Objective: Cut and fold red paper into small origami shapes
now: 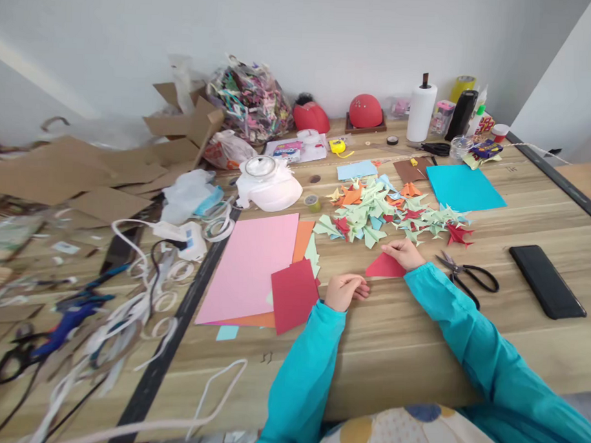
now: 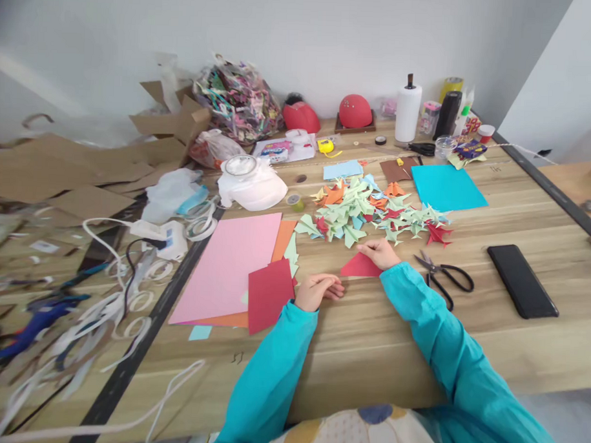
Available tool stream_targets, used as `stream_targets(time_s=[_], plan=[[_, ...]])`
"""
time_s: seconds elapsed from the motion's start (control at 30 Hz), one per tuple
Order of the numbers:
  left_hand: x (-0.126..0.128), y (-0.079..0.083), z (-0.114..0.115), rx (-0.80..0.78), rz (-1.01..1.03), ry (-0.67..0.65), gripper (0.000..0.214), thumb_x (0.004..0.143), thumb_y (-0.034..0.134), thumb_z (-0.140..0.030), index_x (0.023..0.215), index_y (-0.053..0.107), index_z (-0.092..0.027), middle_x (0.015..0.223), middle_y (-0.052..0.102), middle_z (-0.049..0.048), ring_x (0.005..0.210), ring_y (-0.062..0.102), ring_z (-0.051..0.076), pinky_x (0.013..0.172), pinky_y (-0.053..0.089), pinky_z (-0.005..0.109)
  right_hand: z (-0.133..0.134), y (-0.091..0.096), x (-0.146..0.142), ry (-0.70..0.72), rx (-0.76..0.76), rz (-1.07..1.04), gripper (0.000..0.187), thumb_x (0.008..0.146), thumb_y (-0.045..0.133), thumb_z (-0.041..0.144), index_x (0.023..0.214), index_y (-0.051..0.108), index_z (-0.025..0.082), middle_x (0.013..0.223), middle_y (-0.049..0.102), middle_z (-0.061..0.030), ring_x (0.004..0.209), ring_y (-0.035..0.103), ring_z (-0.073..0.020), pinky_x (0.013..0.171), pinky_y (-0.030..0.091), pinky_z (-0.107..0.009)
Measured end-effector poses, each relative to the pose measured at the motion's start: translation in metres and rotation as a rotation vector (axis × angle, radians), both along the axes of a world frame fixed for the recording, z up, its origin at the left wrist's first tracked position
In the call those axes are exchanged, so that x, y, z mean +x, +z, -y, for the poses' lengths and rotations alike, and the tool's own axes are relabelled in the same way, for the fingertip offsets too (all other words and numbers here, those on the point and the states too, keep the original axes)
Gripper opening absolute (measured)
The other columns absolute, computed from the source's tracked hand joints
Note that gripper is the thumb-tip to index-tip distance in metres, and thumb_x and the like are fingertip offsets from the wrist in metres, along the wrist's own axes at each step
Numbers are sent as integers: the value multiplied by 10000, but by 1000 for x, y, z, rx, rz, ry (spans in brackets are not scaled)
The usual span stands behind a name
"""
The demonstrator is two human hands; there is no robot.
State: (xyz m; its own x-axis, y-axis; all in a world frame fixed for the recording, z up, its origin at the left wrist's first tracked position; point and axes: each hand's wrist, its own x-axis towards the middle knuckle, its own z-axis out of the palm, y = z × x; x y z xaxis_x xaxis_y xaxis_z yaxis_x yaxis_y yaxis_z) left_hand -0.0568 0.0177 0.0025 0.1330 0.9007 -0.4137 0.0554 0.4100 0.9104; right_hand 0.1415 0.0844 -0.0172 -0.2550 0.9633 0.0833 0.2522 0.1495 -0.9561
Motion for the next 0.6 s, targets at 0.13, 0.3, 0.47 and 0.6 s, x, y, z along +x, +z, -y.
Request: stream_targets(time_s=[0.13, 0.3, 0.47, 0.6], plan=[[-8, 0, -1, 115, -28, 98, 231, 661, 604, -343, 663, 615, -113, 571, 646, 54, 506, 615, 152, 489, 509, 262, 1, 1, 0, 22, -17, -8, 489, 708, 560, 579, 479, 455, 160, 484, 329, 50, 495, 281, -75, 474, 246, -238], [10, 6, -9, 240, -38, 119, 284, 636, 667, -349, 833, 665, -146, 826, 705, 67, 800, 653, 178, 741, 516, 284, 15, 11, -10, 51, -53, -28, 515, 663, 576, 613, 448, 440, 165, 463, 310, 53, 484, 264, -72, 457, 223, -239], [30, 3, -10, 287, -58, 5, 237, 601, 704, -351, 708, 697, -140, 728, 705, 52, 720, 627, 171, 731, 490, 291, 32, 22, -16, 54, -42, 1, 530, 670, 579, 610, 431, 410, 168, 457, 272, 56, 480, 255, -70, 452, 207, -238], [32, 0, -6, 303, -40, 83, 241, 574, 722, -361, 674, 693, -143, 644, 682, 28, 620, 588, 145, 620, 473, 260, 46, 26, -12, -31, -31, -10, 488, 717, 541, 590, 497, 496, 157, 497, 376, 38, 510, 336, -82, 482, 273, -235]])
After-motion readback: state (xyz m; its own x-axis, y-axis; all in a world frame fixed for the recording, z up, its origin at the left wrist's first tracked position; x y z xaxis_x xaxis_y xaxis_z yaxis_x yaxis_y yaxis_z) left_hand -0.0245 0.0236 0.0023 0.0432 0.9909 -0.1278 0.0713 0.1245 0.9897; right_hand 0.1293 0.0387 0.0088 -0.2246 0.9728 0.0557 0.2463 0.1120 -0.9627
